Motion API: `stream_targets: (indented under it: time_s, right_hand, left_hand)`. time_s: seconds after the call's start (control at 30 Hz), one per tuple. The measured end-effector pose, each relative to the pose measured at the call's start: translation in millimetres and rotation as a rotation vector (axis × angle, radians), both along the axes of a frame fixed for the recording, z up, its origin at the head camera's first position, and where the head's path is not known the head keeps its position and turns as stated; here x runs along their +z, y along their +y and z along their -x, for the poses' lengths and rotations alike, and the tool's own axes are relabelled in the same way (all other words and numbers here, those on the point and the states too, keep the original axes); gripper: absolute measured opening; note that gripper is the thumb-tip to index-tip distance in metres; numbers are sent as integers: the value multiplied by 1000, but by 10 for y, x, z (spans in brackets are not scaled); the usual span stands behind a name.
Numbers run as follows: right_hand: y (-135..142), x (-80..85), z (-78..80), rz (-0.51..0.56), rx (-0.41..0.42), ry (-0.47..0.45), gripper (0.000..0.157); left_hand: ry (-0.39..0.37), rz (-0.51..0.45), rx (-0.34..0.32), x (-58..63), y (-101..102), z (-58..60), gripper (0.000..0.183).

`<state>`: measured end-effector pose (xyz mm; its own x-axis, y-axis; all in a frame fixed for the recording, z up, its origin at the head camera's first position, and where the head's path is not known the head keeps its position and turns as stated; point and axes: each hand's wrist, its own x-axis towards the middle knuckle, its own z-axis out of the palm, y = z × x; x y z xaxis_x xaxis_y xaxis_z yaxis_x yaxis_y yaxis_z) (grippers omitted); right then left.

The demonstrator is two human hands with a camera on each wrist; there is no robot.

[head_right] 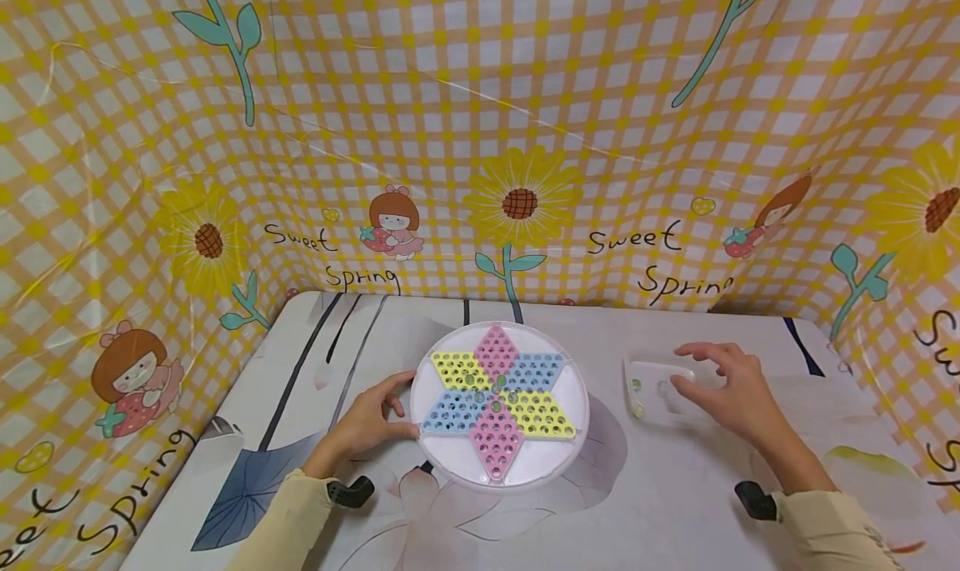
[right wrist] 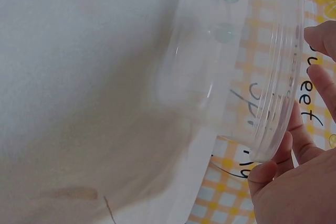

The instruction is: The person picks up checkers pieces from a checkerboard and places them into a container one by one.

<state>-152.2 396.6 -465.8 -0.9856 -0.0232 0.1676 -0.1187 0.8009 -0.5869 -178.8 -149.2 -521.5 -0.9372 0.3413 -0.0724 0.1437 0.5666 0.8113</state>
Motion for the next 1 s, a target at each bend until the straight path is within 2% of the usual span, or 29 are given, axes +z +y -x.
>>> stream_targets:
  time_s: [0.53,1.0]
  right_hand:
    - [-45,33,7,-23,-2,1,52]
    - [-110,96,72,-16,27,64,49]
  left_hand:
    - [-5,0,6,10,4,-2,93]
    - [-20,0,7,21,4,-4,93]
